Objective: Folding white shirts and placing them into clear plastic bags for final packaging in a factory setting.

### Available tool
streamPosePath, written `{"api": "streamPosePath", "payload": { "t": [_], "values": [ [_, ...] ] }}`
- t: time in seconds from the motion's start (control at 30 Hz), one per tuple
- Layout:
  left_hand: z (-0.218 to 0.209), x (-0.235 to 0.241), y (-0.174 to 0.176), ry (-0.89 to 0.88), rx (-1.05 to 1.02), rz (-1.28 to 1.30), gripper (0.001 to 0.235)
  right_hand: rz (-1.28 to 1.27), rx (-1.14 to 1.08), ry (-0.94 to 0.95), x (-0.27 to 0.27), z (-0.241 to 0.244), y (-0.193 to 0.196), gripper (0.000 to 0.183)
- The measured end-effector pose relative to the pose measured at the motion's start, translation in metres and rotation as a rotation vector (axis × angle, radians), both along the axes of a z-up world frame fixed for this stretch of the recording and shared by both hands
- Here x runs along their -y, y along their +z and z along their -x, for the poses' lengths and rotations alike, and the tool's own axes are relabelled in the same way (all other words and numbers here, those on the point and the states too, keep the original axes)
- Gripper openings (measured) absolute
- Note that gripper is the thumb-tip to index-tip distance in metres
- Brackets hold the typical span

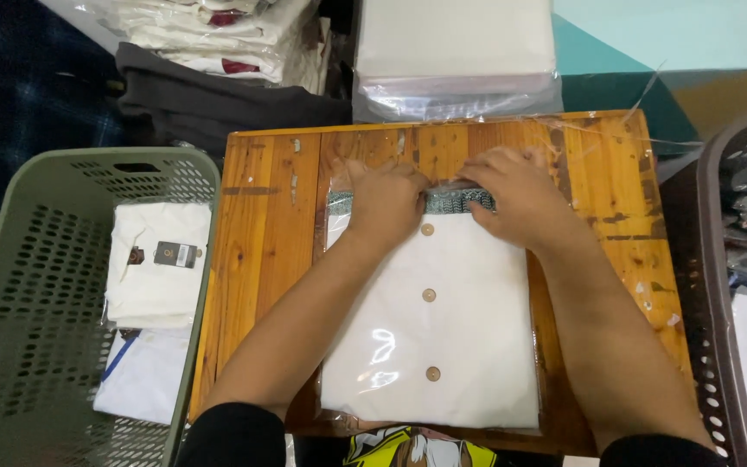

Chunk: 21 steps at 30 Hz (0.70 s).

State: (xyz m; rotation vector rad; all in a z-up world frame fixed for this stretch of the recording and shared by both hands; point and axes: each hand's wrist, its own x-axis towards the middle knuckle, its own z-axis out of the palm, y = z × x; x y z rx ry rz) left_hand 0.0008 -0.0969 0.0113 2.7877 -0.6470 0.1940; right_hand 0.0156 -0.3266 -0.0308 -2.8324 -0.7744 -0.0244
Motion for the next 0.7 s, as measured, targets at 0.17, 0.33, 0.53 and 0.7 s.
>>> {"api": "streamPosePath", "payload": {
  "t": [0.17,0.33,0.53,0.7],
  "values": [
    [-0.003,-0.002,-0.014,-0.01,0.059,0.0,0.01,0.079,0.029,0.005,-0.016,-0.002,0.008,0.04],
    [-0.012,0.0,-0.048,0.037,0.136,-0.052,0.009,0.191,0.092,0.003,-0.044,-0.009,0.012,0.041],
    [-0.003,0.0,-0.026,0.112,-0.025,-0.016,0.025,0.172,-0.087,-0.007,-0.075,-0.009,0.039,0.07],
    [-0.008,-0.002,-0.037,0.095,-0.103,0.009,0.035,0.04,-0.192,-0.11,-0.083,0.0,0.047,0.098]
  ]
}}
